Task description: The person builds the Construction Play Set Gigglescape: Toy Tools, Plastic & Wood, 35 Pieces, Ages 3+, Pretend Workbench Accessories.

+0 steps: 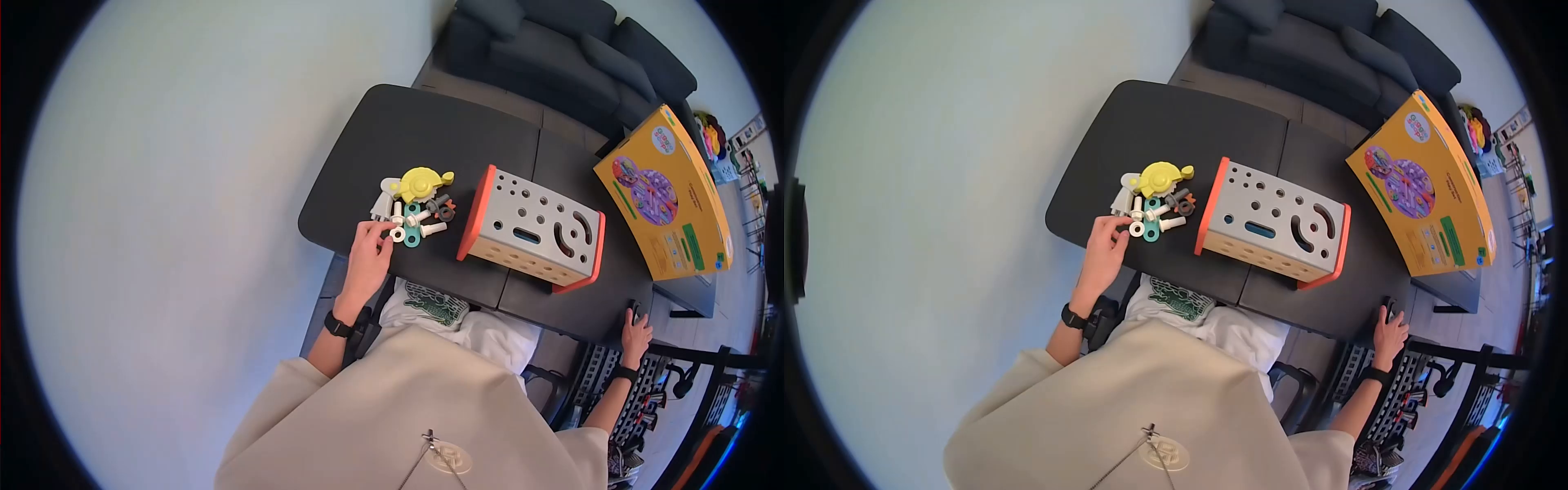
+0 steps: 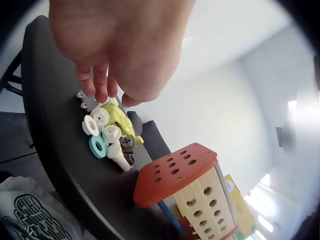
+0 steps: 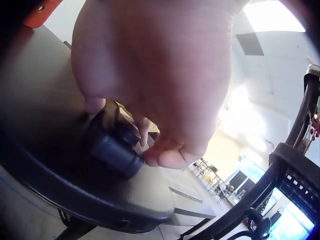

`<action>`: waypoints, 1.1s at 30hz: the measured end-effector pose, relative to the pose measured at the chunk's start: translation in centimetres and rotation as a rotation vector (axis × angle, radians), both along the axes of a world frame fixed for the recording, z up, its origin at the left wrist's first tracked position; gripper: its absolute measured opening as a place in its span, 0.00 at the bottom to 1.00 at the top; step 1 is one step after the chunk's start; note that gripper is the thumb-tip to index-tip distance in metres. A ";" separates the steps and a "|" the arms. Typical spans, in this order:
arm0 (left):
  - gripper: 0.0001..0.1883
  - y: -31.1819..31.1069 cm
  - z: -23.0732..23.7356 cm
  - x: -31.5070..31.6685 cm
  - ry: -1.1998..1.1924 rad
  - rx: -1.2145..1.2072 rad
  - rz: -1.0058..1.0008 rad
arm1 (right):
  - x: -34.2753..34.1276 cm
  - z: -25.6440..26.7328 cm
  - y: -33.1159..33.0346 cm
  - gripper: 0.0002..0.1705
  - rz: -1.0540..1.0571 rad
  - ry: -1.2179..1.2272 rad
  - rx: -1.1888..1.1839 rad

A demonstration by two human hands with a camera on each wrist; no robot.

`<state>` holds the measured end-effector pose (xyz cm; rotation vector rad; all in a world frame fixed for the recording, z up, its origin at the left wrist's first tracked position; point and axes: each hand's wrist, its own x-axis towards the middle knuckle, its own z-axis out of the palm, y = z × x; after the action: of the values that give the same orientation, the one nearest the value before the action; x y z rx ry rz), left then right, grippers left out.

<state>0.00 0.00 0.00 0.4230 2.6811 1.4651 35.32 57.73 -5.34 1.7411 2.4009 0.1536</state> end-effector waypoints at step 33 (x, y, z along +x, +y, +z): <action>0.09 4.4 -0.7 -1.4 0.336 -0.226 -0.155 | -12.7 10.4 -28.7 0.15 0.825 0.527 -0.790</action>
<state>-1.37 4.38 -0.72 0.9069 2.9381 1.1181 22.58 29.03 5.01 0.4303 2.7642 -1.1048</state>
